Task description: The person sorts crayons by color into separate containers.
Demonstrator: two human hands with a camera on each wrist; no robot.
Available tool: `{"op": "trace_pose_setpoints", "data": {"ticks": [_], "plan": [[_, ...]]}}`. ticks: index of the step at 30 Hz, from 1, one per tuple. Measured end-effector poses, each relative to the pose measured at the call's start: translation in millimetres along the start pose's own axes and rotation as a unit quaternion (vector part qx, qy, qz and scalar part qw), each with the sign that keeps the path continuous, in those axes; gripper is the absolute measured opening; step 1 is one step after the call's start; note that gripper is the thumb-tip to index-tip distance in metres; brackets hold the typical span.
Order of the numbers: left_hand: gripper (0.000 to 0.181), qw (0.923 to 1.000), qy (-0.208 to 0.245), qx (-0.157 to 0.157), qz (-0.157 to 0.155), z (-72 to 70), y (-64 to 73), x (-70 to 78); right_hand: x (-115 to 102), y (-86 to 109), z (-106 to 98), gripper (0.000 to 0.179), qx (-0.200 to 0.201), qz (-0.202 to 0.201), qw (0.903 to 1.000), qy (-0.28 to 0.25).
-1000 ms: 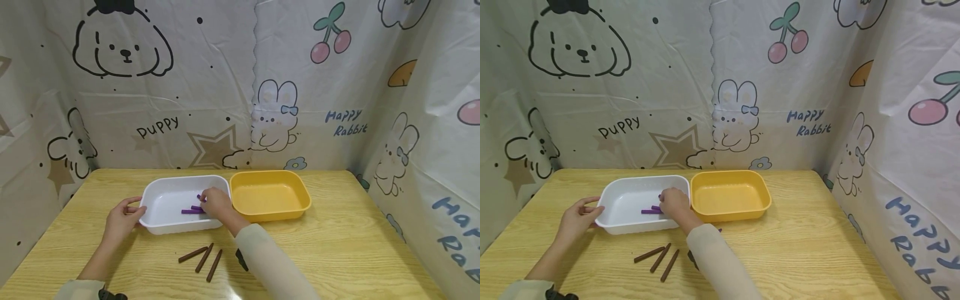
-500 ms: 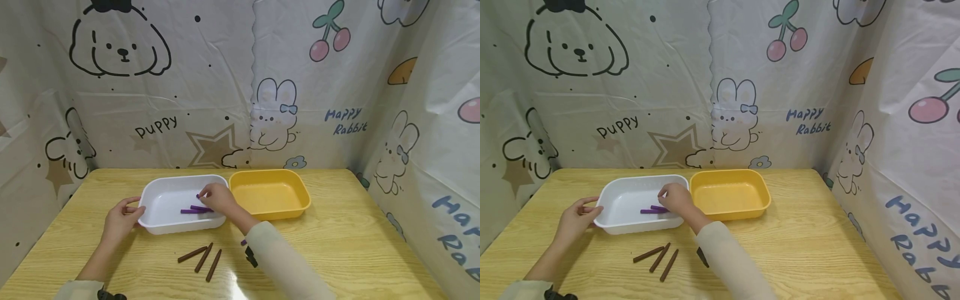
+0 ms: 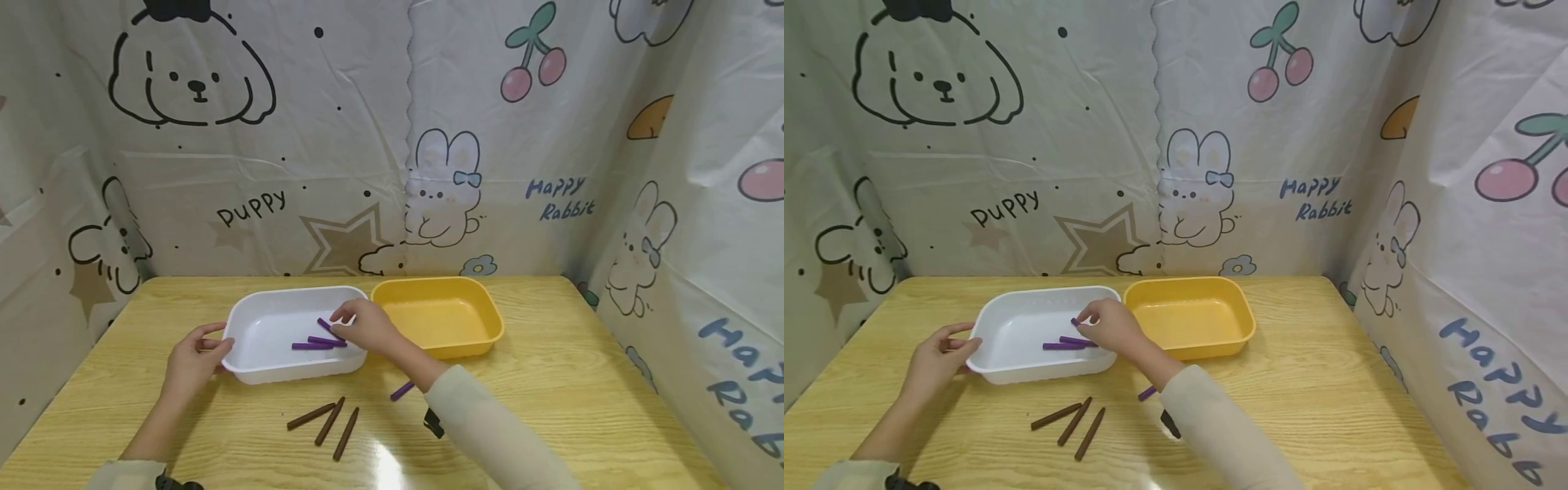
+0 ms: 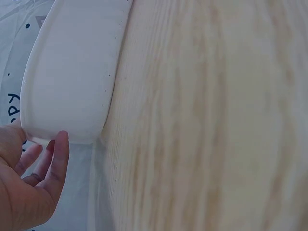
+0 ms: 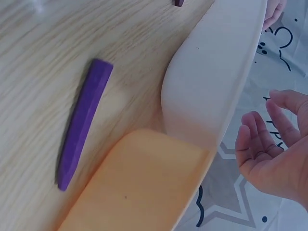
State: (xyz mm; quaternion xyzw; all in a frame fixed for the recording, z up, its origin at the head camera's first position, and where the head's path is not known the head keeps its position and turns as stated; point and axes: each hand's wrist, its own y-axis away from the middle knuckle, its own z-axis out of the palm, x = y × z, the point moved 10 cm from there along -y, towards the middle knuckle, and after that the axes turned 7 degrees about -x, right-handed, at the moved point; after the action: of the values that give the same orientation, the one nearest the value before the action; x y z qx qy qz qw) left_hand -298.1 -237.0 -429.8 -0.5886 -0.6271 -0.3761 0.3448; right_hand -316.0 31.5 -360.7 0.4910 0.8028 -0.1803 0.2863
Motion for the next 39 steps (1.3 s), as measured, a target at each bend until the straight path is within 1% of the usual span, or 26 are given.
{"op": "trace_pose_setpoints", "data": {"ticks": [7, 11, 17, 25, 29, 32, 35, 39], "plan": [[0.051, 1.0000, -0.002, 0.002, 0.000, -0.7, 0.2, -1.1, 0.9, 12.5, -2.1, 0.016, -0.003, -0.024, 0.9997, 0.011], [0.050, 1.0000, -0.002, 0.002, -0.001, -0.3, 0.2, -0.5, 2.2, 25.0, -3.6, 0.016, -0.008, -0.036, 0.9993, 0.002], [0.052, 1.0000, -0.003, -0.001, -0.001, 0.2, 0.8, 1.3, 11.5, 42.9, -7.4, 0.013, -0.003, -0.030, 0.9994, -0.019], [0.051, 1.0000, -0.005, -0.001, 0.001, -0.1, 2.4, 2.4, 22.6, 61.3, -9.3, 0.012, 0.005, -0.042, 0.9989, -0.021], [0.051, 1.0000, -0.005, 0.000, -0.002, 0.1, 2.1, 1.8, 30.2, 70.7, -7.1, 0.010, -0.005, -0.036, 0.9991, -0.024], [0.051, 1.0000, -0.002, -0.001, -0.004, 0.6, 1.4, 1.1, 36.5, 77.4, -3.6, 0.011, -0.022, -0.034, 0.9990, -0.020], [0.051, 1.0000, 0.000, -0.002, -0.004, 0.7, 0.6, 0.4, 41.9, 82.5, -0.7, 0.012, -0.037, -0.037, 0.9986, -0.011], [0.050, 1.0000, 0.000, 0.000, -0.003, -0.2, 0.3, 0.1, 46.7, 87.5, 0.8, 0.012, -0.044, -0.040, 0.9982, 0.008]]}}
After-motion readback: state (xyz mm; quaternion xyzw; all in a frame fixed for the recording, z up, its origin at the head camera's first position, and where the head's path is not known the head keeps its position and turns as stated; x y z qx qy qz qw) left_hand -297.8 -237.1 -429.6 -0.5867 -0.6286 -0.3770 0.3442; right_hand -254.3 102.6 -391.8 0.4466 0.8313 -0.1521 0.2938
